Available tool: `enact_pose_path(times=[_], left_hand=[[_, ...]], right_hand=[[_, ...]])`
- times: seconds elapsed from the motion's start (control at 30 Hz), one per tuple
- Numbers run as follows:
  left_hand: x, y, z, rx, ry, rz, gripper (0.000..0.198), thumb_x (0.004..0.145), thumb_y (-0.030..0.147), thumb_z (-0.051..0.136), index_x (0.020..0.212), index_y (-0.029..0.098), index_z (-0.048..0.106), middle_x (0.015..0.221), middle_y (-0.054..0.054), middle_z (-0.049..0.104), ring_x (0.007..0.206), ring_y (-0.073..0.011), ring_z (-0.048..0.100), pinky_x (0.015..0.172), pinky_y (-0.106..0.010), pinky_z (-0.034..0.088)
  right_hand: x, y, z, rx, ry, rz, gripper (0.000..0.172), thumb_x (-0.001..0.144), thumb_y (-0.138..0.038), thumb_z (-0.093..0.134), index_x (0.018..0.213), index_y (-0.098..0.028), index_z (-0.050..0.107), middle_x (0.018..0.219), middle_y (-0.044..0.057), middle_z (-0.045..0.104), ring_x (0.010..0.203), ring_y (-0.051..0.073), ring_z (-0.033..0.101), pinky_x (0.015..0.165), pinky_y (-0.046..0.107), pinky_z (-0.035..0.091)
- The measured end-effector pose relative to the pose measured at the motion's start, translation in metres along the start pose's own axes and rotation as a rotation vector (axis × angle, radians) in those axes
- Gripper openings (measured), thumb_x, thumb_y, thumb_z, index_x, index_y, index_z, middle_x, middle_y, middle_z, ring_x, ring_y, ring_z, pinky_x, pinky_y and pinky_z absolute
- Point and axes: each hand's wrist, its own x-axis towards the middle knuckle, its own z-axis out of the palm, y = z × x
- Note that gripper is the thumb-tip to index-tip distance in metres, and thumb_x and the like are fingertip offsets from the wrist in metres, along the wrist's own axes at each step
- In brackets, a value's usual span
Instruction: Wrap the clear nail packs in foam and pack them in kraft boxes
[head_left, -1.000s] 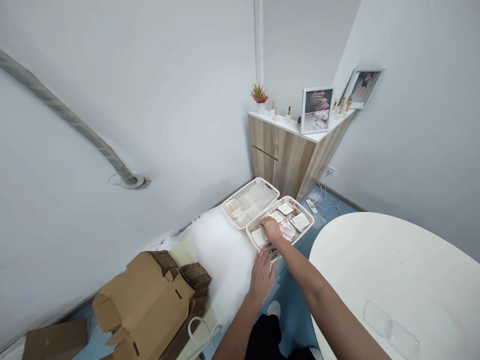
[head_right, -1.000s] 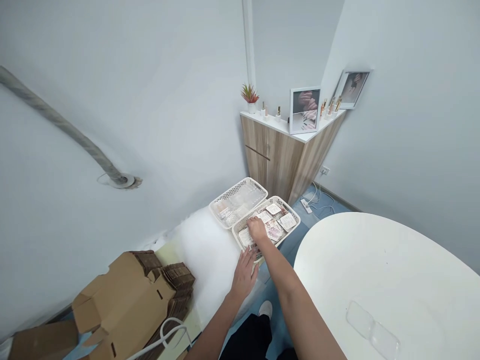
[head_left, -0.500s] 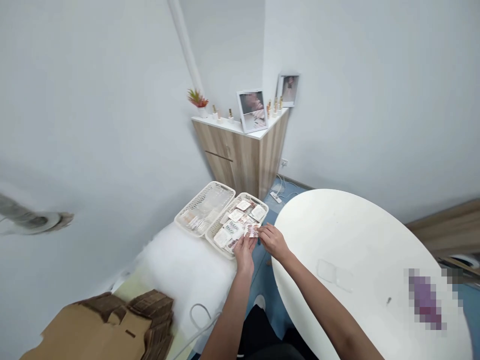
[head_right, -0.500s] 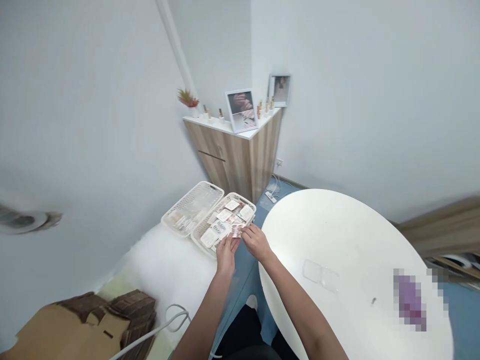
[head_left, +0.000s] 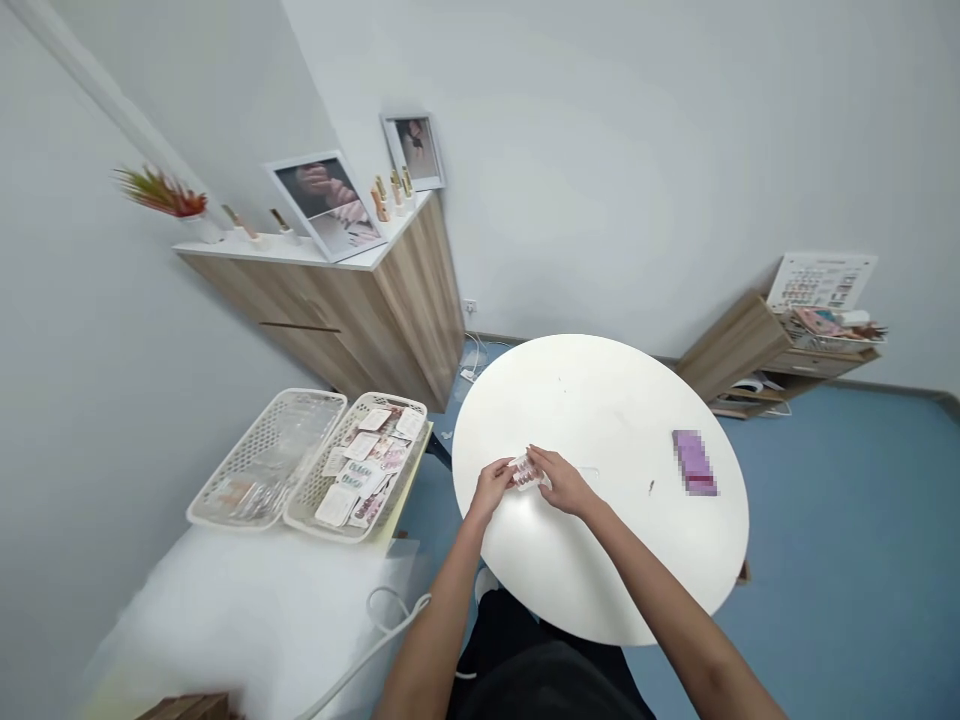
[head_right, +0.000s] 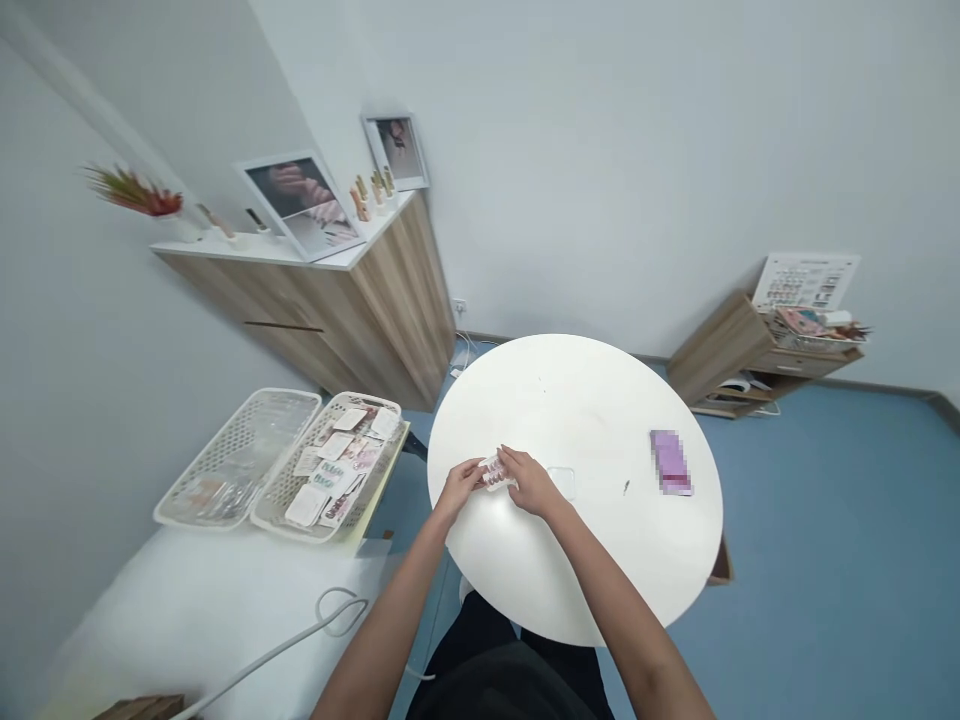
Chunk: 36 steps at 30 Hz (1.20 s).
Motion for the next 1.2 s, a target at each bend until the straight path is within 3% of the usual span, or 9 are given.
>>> enact_pose_path(times=[0.1, 0.17, 0.37, 0.53, 0.7, 0.8, 0.93, 1.0, 1.2], left_hand=[[0.014, -0.015, 0.024, 0.087, -0.131, 0.015, 0.038, 0.074, 0.047, 0.070, 0.096, 0.017, 0.073, 0.094, -0.009, 0.075, 0.088, -0.0233, 0.069, 0.082, -0.037, 0.055], [0.021, -0.027, 0.037, 0.164, -0.151, 0.038, 0.035, 0.078, 0.045, 0.065, 0.098, 0.017, 0.073, 0.093, -0.009, 0.075, 0.087, -0.0230, 0.069, 0.080, -0.036, 0.055], [0.032, -0.059, 0.053, 0.394, -0.019, 0.069, 0.028, 0.083, 0.035, 0.057, 0.101, 0.018, 0.070, 0.085, -0.007, 0.072, 0.080, -0.0207, 0.069, 0.076, -0.036, 0.055], [0.020, -0.081, 0.052, 0.630, 0.119, 0.176, 0.032, 0.083, 0.026, 0.056, 0.114, 0.019, 0.064, 0.121, -0.013, 0.062, 0.115, -0.0272, 0.058, 0.101, -0.049, 0.044], [-0.002, -0.102, 0.052, 1.158, -0.065, 0.486, 0.048, 0.092, 0.025, 0.043, 0.139, 0.021, 0.045, 0.152, -0.013, 0.037, 0.139, -0.0295, 0.037, 0.109, -0.054, 0.034], [-0.012, -0.110, 0.054, 1.325, -0.148, 0.545, 0.054, 0.094, 0.026, 0.038, 0.148, 0.023, 0.032, 0.157, -0.010, 0.028, 0.144, -0.0291, 0.026, 0.112, -0.058, 0.027], [-0.017, -0.113, 0.054, 1.399, -0.193, 0.555, 0.059, 0.095, 0.027, 0.038, 0.151, 0.024, 0.024, 0.158, -0.011, 0.026, 0.145, -0.0297, 0.025, 0.113, -0.060, 0.025], [-0.016, -0.114, 0.053, 1.400, -0.193, 0.567, 0.059, 0.094, 0.027, 0.038, 0.152, 0.024, 0.024, 0.157, -0.012, 0.027, 0.144, -0.0298, 0.026, 0.113, -0.059, 0.025], [-0.016, -0.116, 0.050, 1.367, -0.246, 0.601, 0.061, 0.095, 0.025, 0.037, 0.152, 0.017, 0.019, 0.157, -0.016, 0.026, 0.144, -0.0266, 0.027, 0.114, -0.053, 0.028]], right_hand=[[-0.024, 0.025, 0.002, -0.083, -0.050, 0.060, 0.067, 0.078, -0.012, 0.053, 0.143, -0.020, 0.040, 0.138, 0.014, 0.053, 0.121, 0.027, 0.052, 0.096, 0.046, 0.048], [-0.035, 0.036, 0.004, -0.130, -0.061, 0.089, 0.062, 0.078, -0.014, 0.055, 0.139, -0.017, 0.044, 0.131, 0.015, 0.058, 0.116, 0.027, 0.055, 0.094, 0.044, 0.048], [-0.051, 0.051, 0.015, -0.210, -0.088, 0.136, 0.061, 0.077, -0.018, 0.058, 0.136, -0.016, 0.045, 0.129, 0.014, 0.059, 0.113, 0.028, 0.055, 0.099, 0.046, 0.041], [-0.049, 0.061, 0.024, -0.254, -0.151, 0.249, 0.055, 0.074, -0.013, 0.060, 0.128, -0.018, 0.051, 0.129, 0.015, 0.059, 0.116, 0.030, 0.053, 0.107, 0.049, 0.033], [-0.047, 0.071, 0.029, -0.247, -0.180, 0.285, 0.050, 0.075, -0.012, 0.060, 0.125, -0.019, 0.054, 0.129, 0.015, 0.061, 0.118, 0.030, 0.053, 0.108, 0.052, 0.031], [-0.048, 0.072, 0.032, -0.222, -0.150, 0.273, 0.046, 0.079, -0.015, 0.059, 0.125, -0.020, 0.055, 0.130, 0.013, 0.061, 0.122, 0.029, 0.052, 0.109, 0.053, 0.029], [-0.053, 0.075, 0.036, -0.203, -0.088, 0.289, 0.040, 0.088, -0.024, 0.053, 0.128, -0.021, 0.054, 0.133, 0.012, 0.060, 0.128, 0.029, 0.047, 0.110, 0.054, 0.028], [-0.061, 0.079, 0.036, -0.190, -0.020, 0.363, 0.042, 0.090, -0.027, 0.051, 0.131, -0.019, 0.052, 0.136, 0.013, 0.057, 0.129, 0.029, 0.046, 0.109, 0.051, 0.030], [-0.095, 0.095, 0.036, -0.124, 0.140, 0.813, 0.045, 0.087, -0.023, 0.049, 0.131, -0.013, 0.052, 0.126, 0.017, 0.057, 0.114, 0.030, 0.053, 0.093, 0.040, 0.045]])
